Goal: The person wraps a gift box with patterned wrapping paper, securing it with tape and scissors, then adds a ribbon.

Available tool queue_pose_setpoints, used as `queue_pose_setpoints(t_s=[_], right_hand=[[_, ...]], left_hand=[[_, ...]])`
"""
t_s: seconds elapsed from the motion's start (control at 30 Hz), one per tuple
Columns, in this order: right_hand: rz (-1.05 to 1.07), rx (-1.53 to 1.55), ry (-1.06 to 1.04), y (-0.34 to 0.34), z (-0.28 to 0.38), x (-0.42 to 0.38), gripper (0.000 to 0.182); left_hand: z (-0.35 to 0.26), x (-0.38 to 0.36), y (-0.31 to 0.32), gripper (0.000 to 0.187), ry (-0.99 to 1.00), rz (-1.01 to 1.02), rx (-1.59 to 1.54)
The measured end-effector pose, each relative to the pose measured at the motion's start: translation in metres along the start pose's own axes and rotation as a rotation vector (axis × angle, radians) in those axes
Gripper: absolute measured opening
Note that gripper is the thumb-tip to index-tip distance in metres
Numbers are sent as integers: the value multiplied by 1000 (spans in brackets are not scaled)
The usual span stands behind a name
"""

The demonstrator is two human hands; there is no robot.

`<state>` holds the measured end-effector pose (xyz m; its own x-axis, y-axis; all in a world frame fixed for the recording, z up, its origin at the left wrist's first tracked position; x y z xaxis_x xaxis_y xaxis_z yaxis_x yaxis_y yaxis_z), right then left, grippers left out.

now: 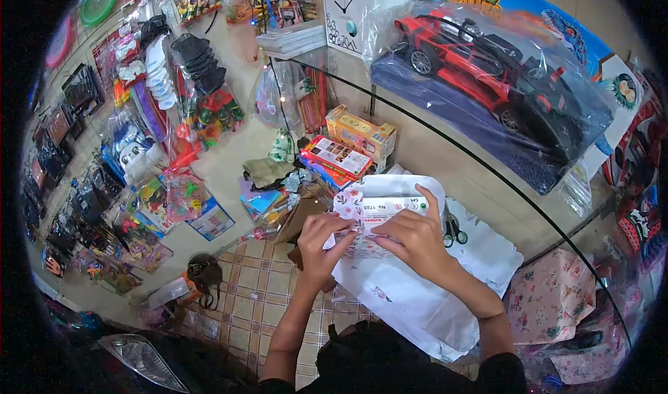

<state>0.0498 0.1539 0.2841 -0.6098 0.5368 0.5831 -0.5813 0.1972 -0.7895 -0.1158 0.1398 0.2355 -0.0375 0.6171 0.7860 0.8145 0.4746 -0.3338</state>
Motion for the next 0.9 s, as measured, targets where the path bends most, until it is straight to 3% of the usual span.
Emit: queue_pose_setpoints(t_s=[0.3,0.4,0.67,0.9], right_hand=[[189,273,-46,-8,1,19,23],[138,73,-129,-12,12,19,26],[-13,-48,-189,-9,25,12,22],[-73,-132,-219,-8,30,6,22]], left_hand=[[6,2,-2,28,25,12,1],[9,-3,-1,29,-3,-10,-9],[11,-24,1,32,-164,-119,-87],[17,-26,0,36,-56,-105,-48]])
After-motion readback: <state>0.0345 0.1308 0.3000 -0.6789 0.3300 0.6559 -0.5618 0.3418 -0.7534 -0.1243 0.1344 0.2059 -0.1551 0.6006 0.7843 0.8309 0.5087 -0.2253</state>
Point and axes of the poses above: each hand's wrist, its own x-axis towards the middle knuckle, its own y-axis out of the palm, z = x × y, the point moved 7 cm from there along x, towards the middle knuckle, and after that the axes turned 1 degree about z, right-handed, at the moved point
